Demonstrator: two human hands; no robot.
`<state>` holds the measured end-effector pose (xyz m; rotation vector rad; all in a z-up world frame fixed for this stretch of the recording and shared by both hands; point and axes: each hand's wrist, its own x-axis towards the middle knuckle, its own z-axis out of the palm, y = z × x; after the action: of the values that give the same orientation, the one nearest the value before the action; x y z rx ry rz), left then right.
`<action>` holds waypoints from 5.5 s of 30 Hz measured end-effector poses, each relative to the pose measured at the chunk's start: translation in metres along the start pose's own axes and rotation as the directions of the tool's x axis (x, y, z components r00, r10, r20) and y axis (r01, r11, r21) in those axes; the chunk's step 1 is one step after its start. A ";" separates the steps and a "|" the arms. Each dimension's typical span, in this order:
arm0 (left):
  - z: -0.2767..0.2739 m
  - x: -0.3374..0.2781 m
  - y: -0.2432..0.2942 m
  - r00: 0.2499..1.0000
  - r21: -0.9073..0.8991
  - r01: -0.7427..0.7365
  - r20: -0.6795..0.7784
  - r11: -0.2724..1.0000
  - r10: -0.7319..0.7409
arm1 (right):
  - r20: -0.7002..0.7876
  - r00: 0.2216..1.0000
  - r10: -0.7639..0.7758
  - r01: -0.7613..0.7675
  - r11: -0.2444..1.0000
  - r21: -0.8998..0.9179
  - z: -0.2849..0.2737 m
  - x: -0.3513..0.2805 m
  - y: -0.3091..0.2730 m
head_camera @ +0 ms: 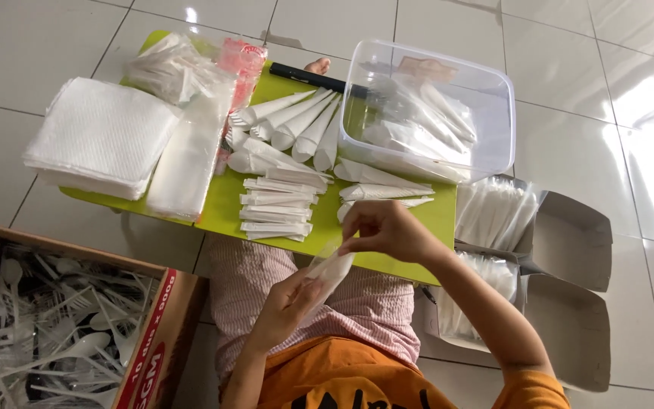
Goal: Wrapping plastic forks and spoons in white napkins and organizing them into cardboard boxes for service.
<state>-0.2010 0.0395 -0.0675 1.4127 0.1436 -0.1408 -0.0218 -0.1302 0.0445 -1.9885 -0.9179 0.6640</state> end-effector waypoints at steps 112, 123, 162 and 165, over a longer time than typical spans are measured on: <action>0.022 0.202 0.110 0.734 0.955 -0.289 0.174 0.071 0.656 | -0.418 0.899 0.128 -0.368 0.738 -0.565 -0.177 0.093 0.186; 0.005 0.164 0.123 0.804 0.479 -0.510 -0.030 0.714 0.594 | -0.549 0.809 -0.209 -0.112 0.862 -0.494 -0.160 0.086 0.109; -0.047 -0.011 0.025 0.844 0.067 -0.260 -0.468 0.963 0.260 | -0.198 0.877 -0.438 0.254 0.771 -0.584 0.015 0.072 -0.005; -0.047 -0.011 0.020 0.839 0.055 -0.258 -0.482 0.965 0.252 | -0.243 0.848 -0.470 0.333 0.831 -0.445 0.009 0.061 -0.007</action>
<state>-0.2091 0.0894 -0.0536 1.4178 0.3683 0.4441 0.0052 -0.0747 0.0392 -2.0534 -1.2740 -0.1277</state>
